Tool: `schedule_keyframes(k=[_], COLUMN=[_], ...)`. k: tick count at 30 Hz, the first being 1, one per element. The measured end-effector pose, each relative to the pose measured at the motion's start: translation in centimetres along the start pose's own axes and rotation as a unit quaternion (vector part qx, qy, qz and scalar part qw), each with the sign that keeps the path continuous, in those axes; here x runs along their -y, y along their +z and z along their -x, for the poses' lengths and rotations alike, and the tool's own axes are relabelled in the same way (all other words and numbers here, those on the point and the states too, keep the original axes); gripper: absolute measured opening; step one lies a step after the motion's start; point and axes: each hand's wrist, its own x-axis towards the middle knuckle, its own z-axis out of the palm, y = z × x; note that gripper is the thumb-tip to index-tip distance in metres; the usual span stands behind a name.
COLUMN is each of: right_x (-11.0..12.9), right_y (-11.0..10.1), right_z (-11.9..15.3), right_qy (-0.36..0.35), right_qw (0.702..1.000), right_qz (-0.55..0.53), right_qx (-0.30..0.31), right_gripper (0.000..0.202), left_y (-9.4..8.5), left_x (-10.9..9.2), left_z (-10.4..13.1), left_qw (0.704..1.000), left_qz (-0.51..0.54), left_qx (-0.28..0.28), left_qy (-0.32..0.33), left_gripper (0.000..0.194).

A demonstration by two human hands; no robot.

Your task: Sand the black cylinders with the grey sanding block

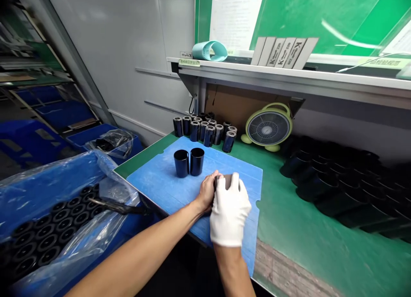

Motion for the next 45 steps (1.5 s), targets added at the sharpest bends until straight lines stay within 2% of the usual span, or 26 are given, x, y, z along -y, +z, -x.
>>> schedule_keyframes(k=[4, 9, 14, 18, 20, 23, 25, 27, 31, 32, 34, 37, 40, 42, 45], right_x=[-0.2, 0.1, 0.4, 0.2, -0.1, -0.7, -0.8, -0.7, -0.5, -0.5, -0.6, -0.6, -0.3, -0.3, -0.7], right_y=[0.1, 0.6, 0.2, 0.5, 0.8, 0.8, 0.9, 1.0, 1.1, 1.0, 0.6, 0.4, 0.7, 0.9, 0.9], right_z=[0.8, -2.1, 0.1, -2.5, -3.0, 0.1, 1.7, 0.6, -4.5, -4.5, -2.9, -1.0, -3.6, -5.2, -3.7], right_qy=[-0.03, 0.006, 0.002, 0.01, 0.007, -0.028, -0.026, -0.01, 0.004, -0.002, -0.027, -0.044, -0.002, -0.001, -0.028], right_qw=[0.999, 1.0, 0.998, 0.999, 0.999, 0.999, 0.999, 0.999, 0.999, 0.999, 0.999, 0.997, 1.0, 1.0, 0.999], right_qz=[0.011, -0.023, -0.032, -0.037, -0.042, -0.036, -0.021, -0.027, -0.036, -0.038, -0.033, -0.001, -0.015, -0.024, -0.026], right_qx=[-0.023, -0.014, -0.049, -0.017, -0.006, -0.027, -0.041, -0.021, -0.002, -0.002, -0.012, -0.059, -0.024, -0.014, -0.025], right_gripper=[0.031, 0.033, 0.037, 0.033, 0.034, 0.038, 0.035, 0.032, 0.031, 0.03, 0.029, 0.028, 0.029, 0.032, 0.03], left_y=[0.0, -0.4, -0.2, -0.5, -0.6, -0.3, -0.2, -0.3, -0.8, -0.8, -0.7, -0.4, -0.5, -0.7, -0.6], left_x=[0.3, 0.3, 0.5, 0.3, 0.1, 0.2, 0.4, 0.6, 0.6, 0.5, 0.5, 0.4, 0.2, 0.1, 0.3], left_z=[-0.2, -0.4, -0.2, -0.3, -0.3, -0.2, -0.2, -0.3, -0.6, -0.7, -0.6, -0.3, -0.1, -0.1, -0.2], left_qw=[0.998, 0.998, 0.998, 0.997, 0.996, 0.998, 0.996, 0.996, 0.995, 0.995, 0.996, 0.996, 0.994, 0.992, 0.992], left_qz=[-0.019, -0.045, -0.034, -0.066, -0.066, -0.054, -0.054, -0.064, -0.073, -0.071, -0.064, -0.066, -0.091, -0.101, -0.105], left_qx=[0.057, -0.002, 0.058, 0.006, -0.006, 0.033, 0.064, 0.05, -0.009, -0.005, 0.02, 0.059, 0.017, -0.013, 0.002], left_qy=[-0.005, 0.051, 0.006, 0.049, 0.058, 0.029, 0.011, 0.025, 0.07, 0.067, 0.052, 0.032, 0.061, 0.073, 0.064], left_gripper=[0.052, 0.033, 0.053, 0.034, 0.031, 0.047, 0.052, 0.046, 0.027, 0.029, 0.041, 0.05, 0.034, 0.025, 0.039])
